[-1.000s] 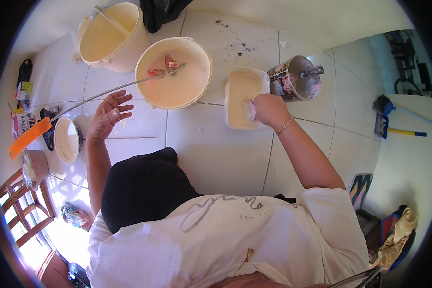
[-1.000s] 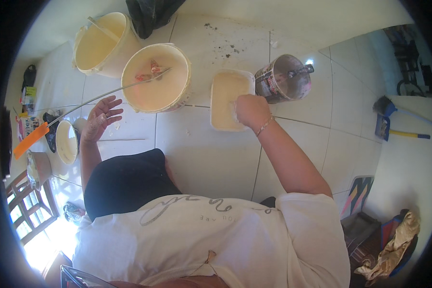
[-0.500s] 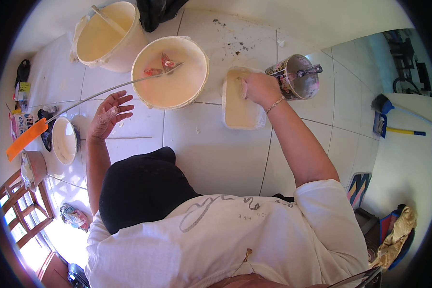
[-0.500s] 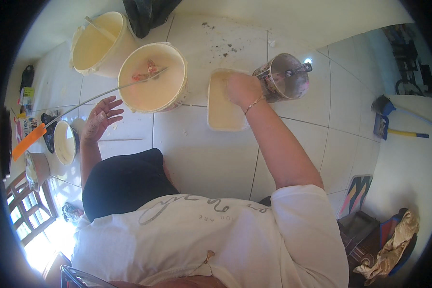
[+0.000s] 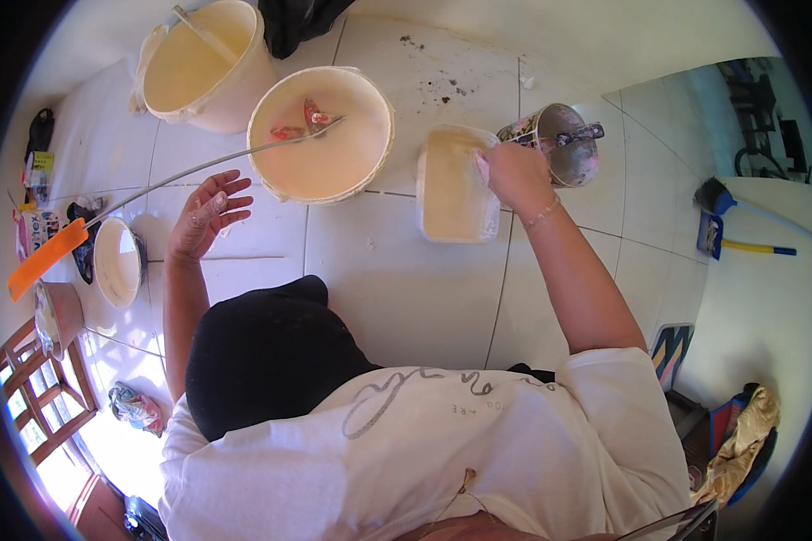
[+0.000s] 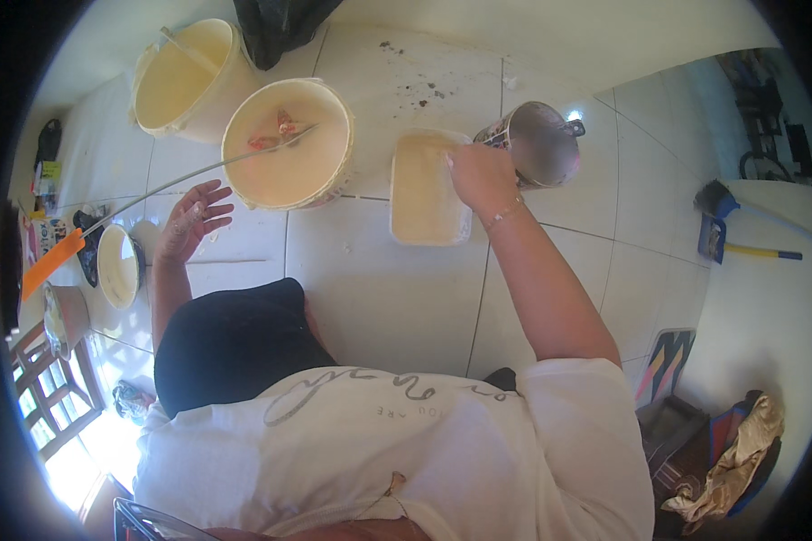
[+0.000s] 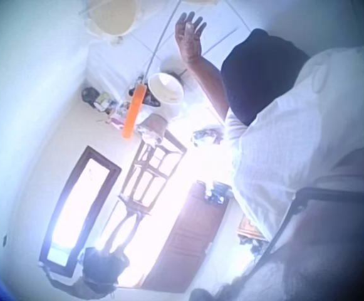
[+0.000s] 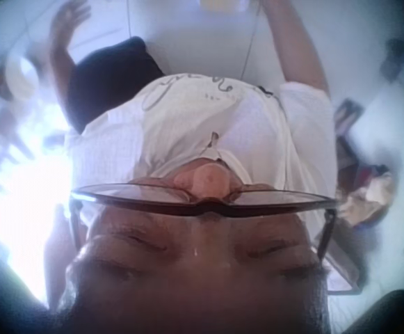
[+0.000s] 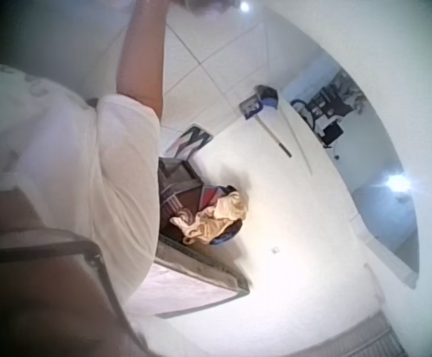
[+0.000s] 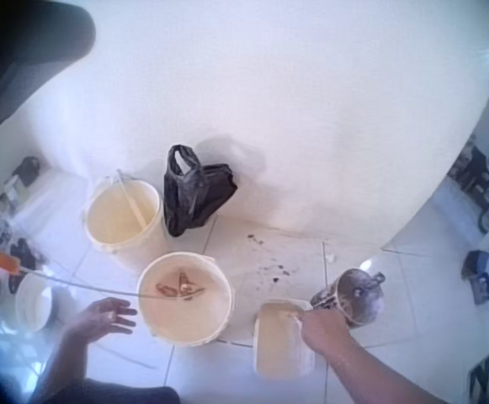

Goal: The person mixes paint in various containers by hand using a brush and a metal stirring tool, then pours material from a black plastic bag into one of the containers.

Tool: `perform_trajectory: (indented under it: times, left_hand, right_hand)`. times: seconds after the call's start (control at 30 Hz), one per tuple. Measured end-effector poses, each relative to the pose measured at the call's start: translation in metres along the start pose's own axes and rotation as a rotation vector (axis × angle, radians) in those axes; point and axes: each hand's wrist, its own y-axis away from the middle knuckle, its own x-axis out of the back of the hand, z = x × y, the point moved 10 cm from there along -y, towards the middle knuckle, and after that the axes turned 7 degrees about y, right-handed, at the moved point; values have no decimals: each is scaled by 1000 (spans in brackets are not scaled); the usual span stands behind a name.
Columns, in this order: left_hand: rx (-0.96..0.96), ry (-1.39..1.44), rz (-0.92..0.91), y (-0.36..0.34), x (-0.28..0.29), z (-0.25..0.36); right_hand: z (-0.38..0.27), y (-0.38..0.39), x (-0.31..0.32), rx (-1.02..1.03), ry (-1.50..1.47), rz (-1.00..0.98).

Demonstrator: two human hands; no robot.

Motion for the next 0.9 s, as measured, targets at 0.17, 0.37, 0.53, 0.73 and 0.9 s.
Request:
perform_trajectory:
  times: [0.17, 0.37, 0.53, 0.73, 0.9]
  left_hand:
    - [-20, -39, -41, -4, -9, 5]
    - [-20, 8, -15, 0, 0, -1]
    - [-13, 9, -5, -3, 4, -4]
    - [-9, 23, -29, -7, -5, -2]
    - [-9, 21, -61, -10, -12, -1]
  right_hand:
    - [-9, -23, -25, -26, -17, 30]
    - [-43, 12, -31, 69, 30, -165]
    - [-26, 28, -9, 87, 17, -129]
    - [-5, -13, 3, -39, 26, 31]
    - [-16, -13, -28, -83, -53, 82]
